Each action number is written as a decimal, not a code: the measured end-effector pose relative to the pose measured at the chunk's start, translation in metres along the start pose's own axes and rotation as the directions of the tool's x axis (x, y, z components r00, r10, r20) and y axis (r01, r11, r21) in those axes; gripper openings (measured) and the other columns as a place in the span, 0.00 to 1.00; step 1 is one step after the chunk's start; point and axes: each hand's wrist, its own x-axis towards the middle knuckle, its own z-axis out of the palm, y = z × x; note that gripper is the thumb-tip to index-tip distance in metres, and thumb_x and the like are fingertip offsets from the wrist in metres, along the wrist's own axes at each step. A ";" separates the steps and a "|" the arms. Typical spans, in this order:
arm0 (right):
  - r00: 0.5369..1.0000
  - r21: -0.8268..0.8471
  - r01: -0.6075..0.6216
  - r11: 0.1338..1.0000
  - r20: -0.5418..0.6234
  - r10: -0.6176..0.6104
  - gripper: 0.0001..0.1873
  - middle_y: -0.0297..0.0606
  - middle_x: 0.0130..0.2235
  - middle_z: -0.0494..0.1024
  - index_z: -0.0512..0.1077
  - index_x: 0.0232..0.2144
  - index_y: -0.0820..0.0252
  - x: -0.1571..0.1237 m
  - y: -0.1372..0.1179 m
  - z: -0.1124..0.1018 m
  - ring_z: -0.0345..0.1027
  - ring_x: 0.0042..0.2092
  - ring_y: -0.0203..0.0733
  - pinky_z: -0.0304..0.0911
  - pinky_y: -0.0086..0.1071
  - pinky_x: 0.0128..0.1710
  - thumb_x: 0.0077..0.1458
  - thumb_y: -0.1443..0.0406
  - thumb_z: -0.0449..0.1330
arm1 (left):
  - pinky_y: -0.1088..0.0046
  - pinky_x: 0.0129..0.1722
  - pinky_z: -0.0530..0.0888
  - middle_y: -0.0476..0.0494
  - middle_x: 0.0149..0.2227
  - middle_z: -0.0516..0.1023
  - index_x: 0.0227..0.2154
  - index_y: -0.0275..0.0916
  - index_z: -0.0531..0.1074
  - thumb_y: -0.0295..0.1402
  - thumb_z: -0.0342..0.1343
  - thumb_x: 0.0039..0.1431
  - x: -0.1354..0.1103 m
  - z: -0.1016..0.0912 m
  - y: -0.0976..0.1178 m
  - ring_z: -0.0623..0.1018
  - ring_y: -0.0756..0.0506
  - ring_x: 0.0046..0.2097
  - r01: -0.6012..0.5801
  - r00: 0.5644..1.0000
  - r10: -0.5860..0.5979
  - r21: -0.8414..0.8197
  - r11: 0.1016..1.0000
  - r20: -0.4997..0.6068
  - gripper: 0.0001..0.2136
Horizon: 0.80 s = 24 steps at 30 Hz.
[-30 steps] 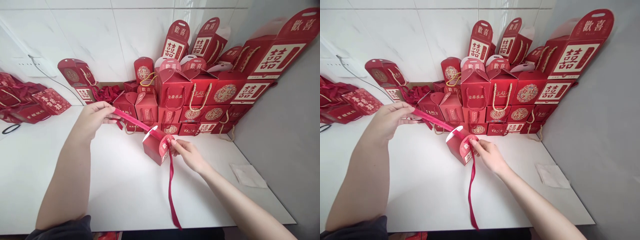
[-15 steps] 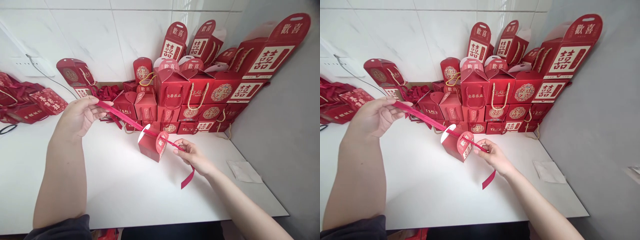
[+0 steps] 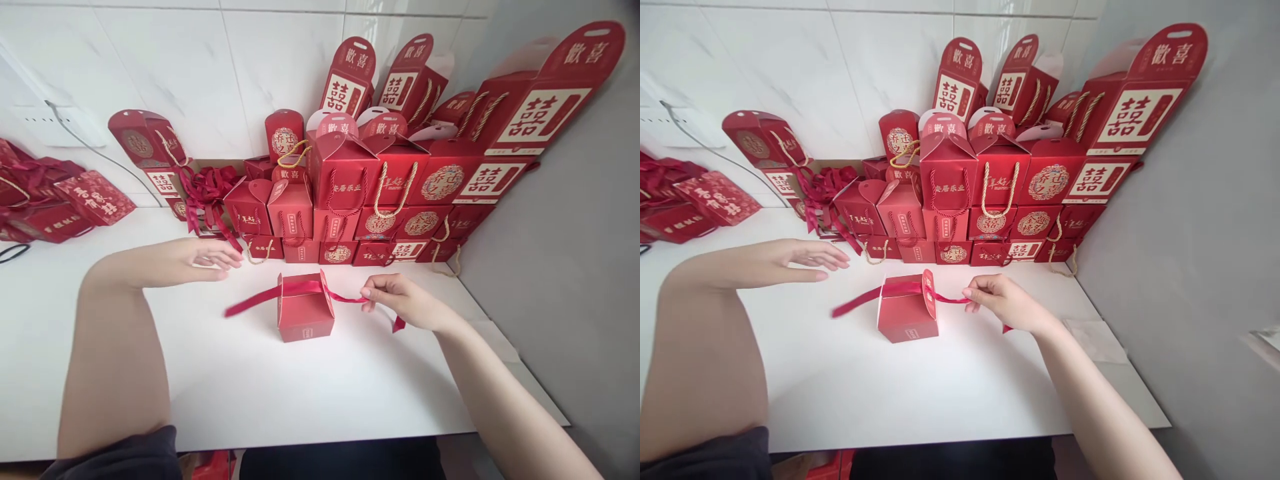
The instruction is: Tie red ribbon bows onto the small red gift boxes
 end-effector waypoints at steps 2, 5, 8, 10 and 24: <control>1.000 0.080 0.008 0.997 0.021 -0.009 0.20 0.37 0.32 0.78 0.72 0.29 0.59 0.008 0.002 0.008 0.72 0.37 0.41 0.63 0.36 0.42 0.59 0.49 0.58 | 0.68 0.48 0.73 0.41 0.44 0.82 0.40 0.45 0.78 0.53 0.61 0.44 0.011 0.007 0.002 0.80 0.42 0.45 -0.020 0.985 0.022 -0.016 1.000 0.172 0.23; 0.999 0.196 -0.001 0.981 0.049 -0.009 0.22 0.37 0.30 0.77 0.72 0.33 0.60 0.017 0.003 0.015 0.70 0.32 0.39 0.64 0.34 0.36 0.60 0.47 0.55 | 0.71 0.44 0.74 0.44 0.41 0.82 0.35 0.46 0.80 0.44 0.66 0.43 0.030 0.019 0.009 0.80 0.41 0.45 -0.027 0.882 0.049 -0.053 0.998 0.469 0.15; 0.996 0.249 -0.021 0.968 0.088 -0.001 0.26 0.39 0.28 0.77 0.73 0.35 0.61 0.023 0.004 0.020 0.69 0.29 0.39 0.64 0.35 0.34 0.61 0.45 0.52 | 0.72 0.42 0.74 0.47 0.36 0.83 0.30 0.46 0.81 0.41 0.65 0.44 0.043 0.033 0.014 0.80 0.41 0.42 -0.022 0.811 0.069 -0.087 0.996 0.581 0.09; 0.994 0.257 -0.012 0.966 0.104 -0.016 0.27 0.40 0.29 0.77 0.74 0.32 0.61 0.025 0.006 0.023 0.69 0.30 0.39 0.64 0.35 0.35 0.61 0.45 0.52 | 0.72 0.41 0.74 0.47 0.35 0.82 0.29 0.45 0.81 0.42 0.63 0.48 0.047 0.041 0.016 0.80 0.42 0.40 -0.024 0.784 0.069 -0.081 0.996 0.617 0.08; 0.998 0.341 0.059 0.938 -0.003 -0.061 0.22 0.28 0.22 0.58 0.64 0.25 0.59 0.009 0.013 0.009 0.46 0.24 0.32 0.43 0.31 0.26 0.61 0.49 0.56 | 0.69 0.36 0.74 0.45 0.31 0.78 0.22 0.41 0.71 0.39 0.65 0.50 0.055 0.061 0.018 0.78 0.44 0.35 0.022 0.595 0.268 -0.348 0.937 0.758 0.10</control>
